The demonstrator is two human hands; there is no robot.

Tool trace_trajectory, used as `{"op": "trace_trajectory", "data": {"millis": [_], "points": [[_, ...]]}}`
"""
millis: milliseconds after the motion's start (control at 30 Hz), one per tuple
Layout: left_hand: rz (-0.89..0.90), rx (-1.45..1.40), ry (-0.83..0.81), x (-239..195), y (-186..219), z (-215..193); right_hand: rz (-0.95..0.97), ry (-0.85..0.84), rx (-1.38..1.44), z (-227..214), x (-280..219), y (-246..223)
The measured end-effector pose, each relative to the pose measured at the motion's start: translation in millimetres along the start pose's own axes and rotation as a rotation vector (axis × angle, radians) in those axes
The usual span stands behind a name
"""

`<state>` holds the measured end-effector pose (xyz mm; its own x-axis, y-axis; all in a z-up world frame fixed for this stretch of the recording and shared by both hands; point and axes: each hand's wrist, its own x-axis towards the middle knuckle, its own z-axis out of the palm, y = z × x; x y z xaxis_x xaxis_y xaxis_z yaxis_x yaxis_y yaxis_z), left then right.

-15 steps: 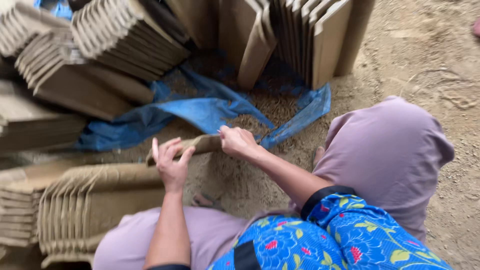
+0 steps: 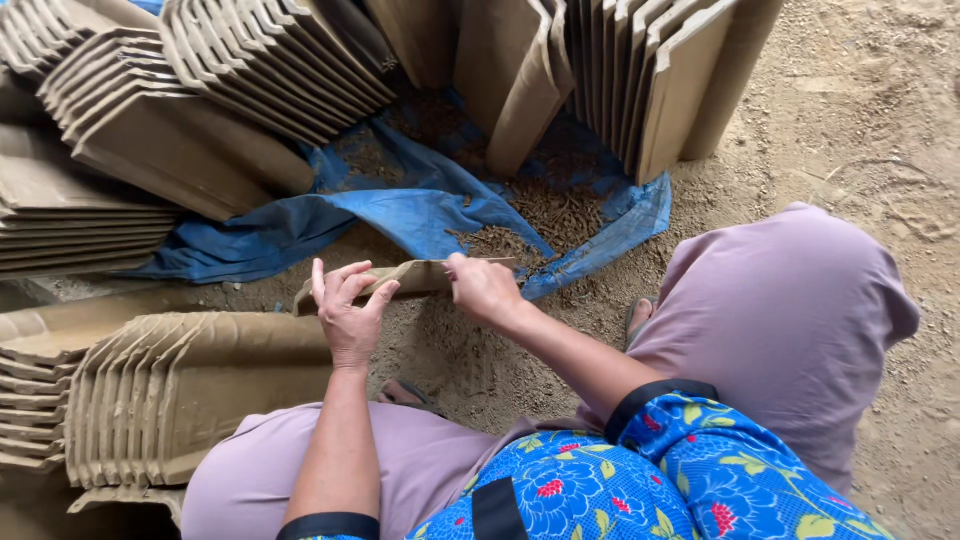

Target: The person sits on the ground and uses a knife to trim the edges of rectangular cardboard pieces. They pick up each piece from a stack, scrape the edges to remove excess material, and place the finished piece onto a separate stack.

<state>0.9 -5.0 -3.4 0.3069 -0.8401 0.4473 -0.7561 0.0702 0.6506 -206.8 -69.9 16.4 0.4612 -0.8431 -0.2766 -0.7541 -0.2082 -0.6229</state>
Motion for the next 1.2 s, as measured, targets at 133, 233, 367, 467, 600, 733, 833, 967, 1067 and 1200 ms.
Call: {"op": "trace_trajectory", "data": {"millis": [133,233,367,467,600,733,833,967,1067,1200], "points": [[0.024,0.012,-0.021,1.9,0.5,-2.4,-0.003,-0.002,-0.066,17.4,4.0,23.5],[-0.007,0.009,-0.022,3.9,2.6,-4.4,0.075,-0.067,-0.122,37.4,20.9,66.8],[0.008,0.001,-0.020,5.9,10.1,-8.8,0.145,-0.033,-0.086,50.1,27.4,95.8],[0.017,-0.004,-0.023,7.5,12.0,-9.8,0.192,-0.042,-0.100,57.7,30.1,119.2],[0.030,-0.010,-0.023,11.1,23.2,-10.0,0.409,-0.101,-0.064,71.2,36.7,148.0],[0.028,0.029,-0.003,8.1,6.1,-4.3,0.518,-0.091,-0.057,66.9,22.7,165.1],[-0.067,0.053,0.034,3.1,-4.3,-3.3,0.719,0.146,0.338,10.9,-3.0,83.5],[-0.138,0.119,0.048,-1.2,-6.2,-3.2,0.578,0.211,0.807,75.8,48.2,95.0],[-0.137,0.150,0.031,-5.0,-8.5,-3.1,0.640,0.239,1.154,90.1,57.4,80.4],[-0.135,0.167,0.018,-11.2,-6.6,-2.6,0.652,0.205,1.251,78.1,46.3,43.6]]}}
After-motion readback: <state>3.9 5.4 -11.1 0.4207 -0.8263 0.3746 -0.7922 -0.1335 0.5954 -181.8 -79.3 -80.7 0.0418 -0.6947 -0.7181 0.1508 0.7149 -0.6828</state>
